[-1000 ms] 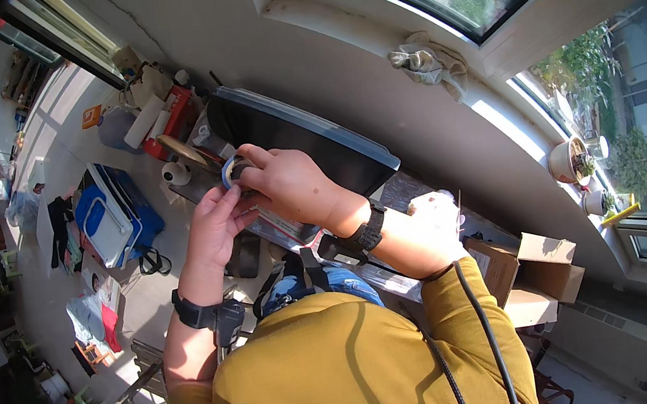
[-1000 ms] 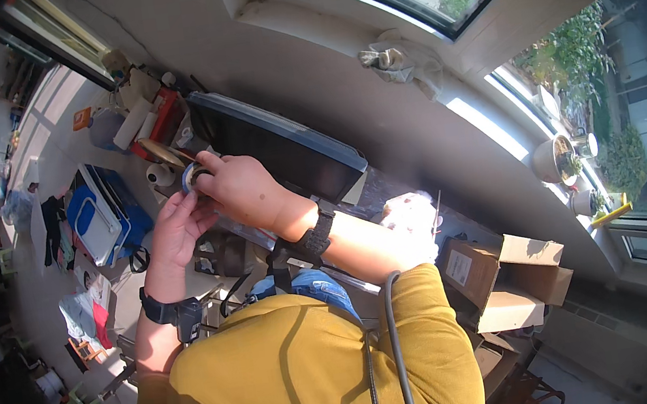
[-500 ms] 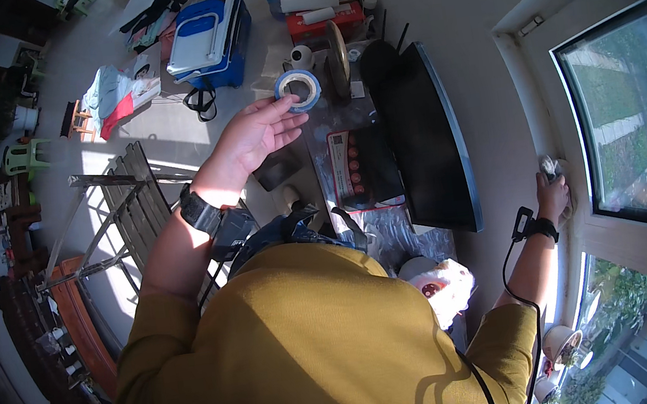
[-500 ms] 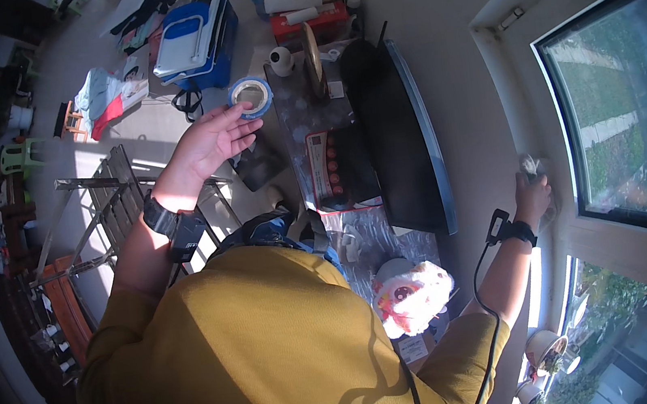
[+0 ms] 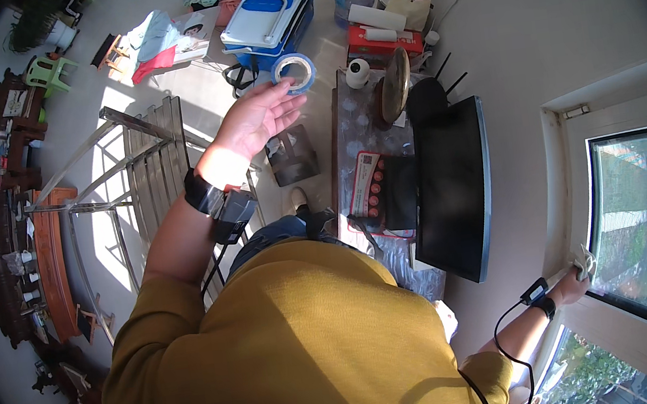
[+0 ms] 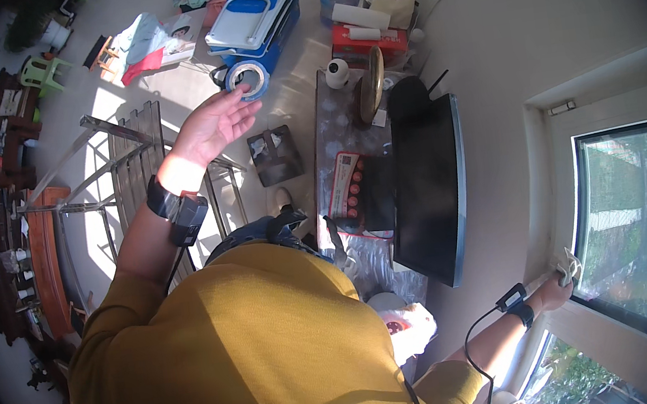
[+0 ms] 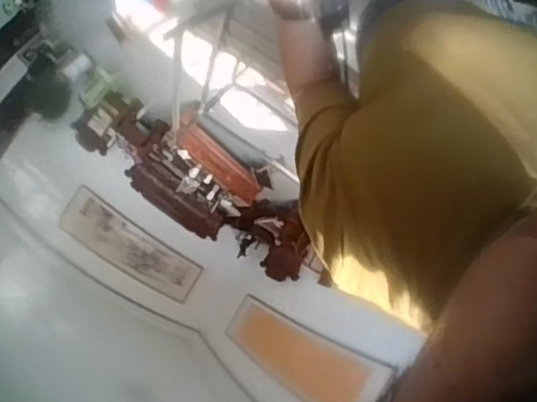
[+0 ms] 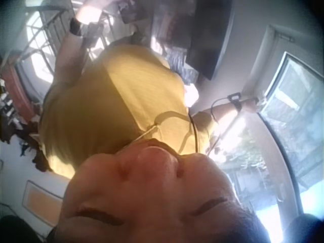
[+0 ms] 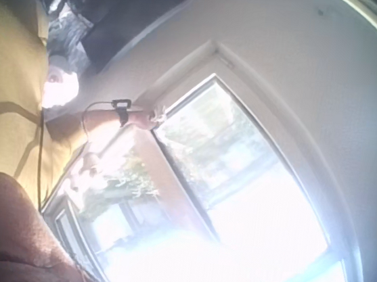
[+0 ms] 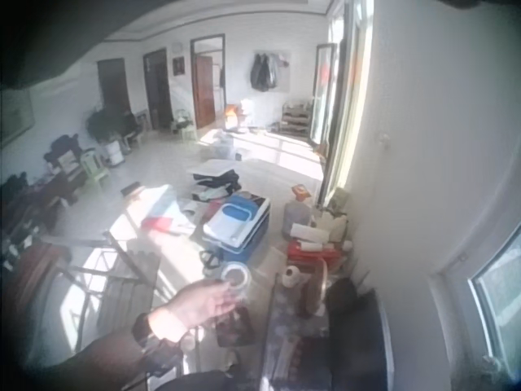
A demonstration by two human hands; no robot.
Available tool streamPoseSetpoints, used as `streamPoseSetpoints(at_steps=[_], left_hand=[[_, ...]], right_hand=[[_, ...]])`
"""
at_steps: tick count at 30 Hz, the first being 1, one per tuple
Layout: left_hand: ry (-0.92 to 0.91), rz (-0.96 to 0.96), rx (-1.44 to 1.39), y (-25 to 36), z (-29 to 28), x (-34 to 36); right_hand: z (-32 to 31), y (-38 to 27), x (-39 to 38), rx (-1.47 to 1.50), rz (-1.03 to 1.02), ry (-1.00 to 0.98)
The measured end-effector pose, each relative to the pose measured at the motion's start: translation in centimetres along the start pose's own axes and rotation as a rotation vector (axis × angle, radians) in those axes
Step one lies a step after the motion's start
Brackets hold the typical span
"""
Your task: The person cleans a window and its frame using a cloth. They climb a ladder to reach the upper parts of the window, wipe the glass and frame, and then descend to continue cleaning lower sections.
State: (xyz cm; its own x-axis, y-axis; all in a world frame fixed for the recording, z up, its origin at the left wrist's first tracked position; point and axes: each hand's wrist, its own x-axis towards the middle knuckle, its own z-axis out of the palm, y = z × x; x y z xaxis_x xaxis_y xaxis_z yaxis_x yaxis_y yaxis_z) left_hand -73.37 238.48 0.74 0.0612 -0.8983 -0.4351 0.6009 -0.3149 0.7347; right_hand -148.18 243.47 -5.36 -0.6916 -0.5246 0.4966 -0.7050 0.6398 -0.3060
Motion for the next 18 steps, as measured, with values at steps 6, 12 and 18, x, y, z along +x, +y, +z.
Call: streamPoseSetpoints(at_steps=[6,12,18], left_hand=[[0.141,0.074,0.115,0.6,-2.3,-0.2],[0.21,0.145,0.28,-0.4,-3.4,-0.3],[0.223,0.164,0.274,-1.7,-3.7,-0.5]], right_hand=[[-10.3,-6.3,-1.0,0.918,0.222,0.228],[-16.8,-13.4,-3.8,1.728,0.228,0.117],[-11.4,-23.2,-12.4,1.985,0.536,-0.799]])
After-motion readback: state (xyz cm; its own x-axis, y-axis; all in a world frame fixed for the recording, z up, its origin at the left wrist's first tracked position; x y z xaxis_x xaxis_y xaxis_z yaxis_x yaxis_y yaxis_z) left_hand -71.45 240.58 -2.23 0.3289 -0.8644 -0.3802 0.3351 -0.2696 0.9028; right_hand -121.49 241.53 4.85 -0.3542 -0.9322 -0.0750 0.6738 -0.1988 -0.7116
